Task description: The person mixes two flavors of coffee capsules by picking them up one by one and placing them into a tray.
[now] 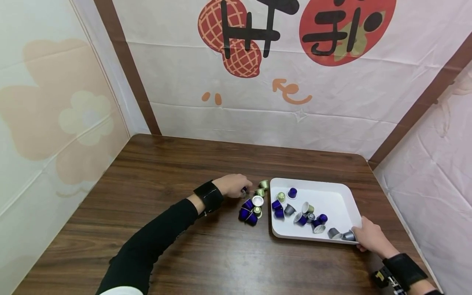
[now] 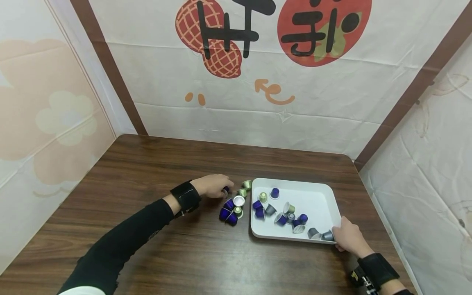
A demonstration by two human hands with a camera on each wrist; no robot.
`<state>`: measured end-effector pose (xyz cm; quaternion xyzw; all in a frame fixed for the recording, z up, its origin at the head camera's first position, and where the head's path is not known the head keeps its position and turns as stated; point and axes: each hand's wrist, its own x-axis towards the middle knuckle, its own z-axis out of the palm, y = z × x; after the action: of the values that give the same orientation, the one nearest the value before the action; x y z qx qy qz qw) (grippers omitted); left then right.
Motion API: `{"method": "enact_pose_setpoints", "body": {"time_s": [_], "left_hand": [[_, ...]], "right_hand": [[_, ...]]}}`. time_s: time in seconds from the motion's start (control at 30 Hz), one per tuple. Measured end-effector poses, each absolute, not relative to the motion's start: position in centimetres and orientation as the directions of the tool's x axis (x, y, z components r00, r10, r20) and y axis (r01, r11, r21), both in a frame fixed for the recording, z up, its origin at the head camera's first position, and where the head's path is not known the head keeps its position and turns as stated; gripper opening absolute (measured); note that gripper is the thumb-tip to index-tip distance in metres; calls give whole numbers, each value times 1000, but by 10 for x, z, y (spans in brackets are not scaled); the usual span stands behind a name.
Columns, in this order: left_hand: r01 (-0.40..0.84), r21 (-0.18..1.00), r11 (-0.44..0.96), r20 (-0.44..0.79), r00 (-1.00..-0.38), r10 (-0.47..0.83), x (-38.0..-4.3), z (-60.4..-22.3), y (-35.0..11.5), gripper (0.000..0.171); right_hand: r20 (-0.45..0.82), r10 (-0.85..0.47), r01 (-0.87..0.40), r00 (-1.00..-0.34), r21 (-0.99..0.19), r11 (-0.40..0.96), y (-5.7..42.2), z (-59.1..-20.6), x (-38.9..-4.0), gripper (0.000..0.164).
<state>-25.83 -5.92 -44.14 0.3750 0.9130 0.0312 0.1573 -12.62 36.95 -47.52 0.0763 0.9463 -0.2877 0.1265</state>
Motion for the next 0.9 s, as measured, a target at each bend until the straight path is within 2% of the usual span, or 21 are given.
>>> {"method": "enact_pose_setpoints", "body": {"time_s": [0.07,0.23,0.33,0.57,0.9], "left_hand": [[680,156,717,-261,-671,693,-258,-442,-60,33],[681,188,708,-206,-677,706,-261,-442,-59,18],[687,194,700,-156,-683,713,-265,-438,-57,17],[704,270,657,-73,-665,743,-264,-420,-39,8],[750,250,612,-88,-612,786,-252,-395,3,23]], "right_hand": [[-285,73,219,-956,-523,824,369,-475,-126,39],[-290,74,222,-954,-520,825,369,-474,-126,39],[-287,70,217,-955,-522,825,369,-474,-125,39],[-285,66,214,-956,-528,822,369,-473,-126,39],[-295,80,231,-952,-524,820,370,-475,-126,40]]}}
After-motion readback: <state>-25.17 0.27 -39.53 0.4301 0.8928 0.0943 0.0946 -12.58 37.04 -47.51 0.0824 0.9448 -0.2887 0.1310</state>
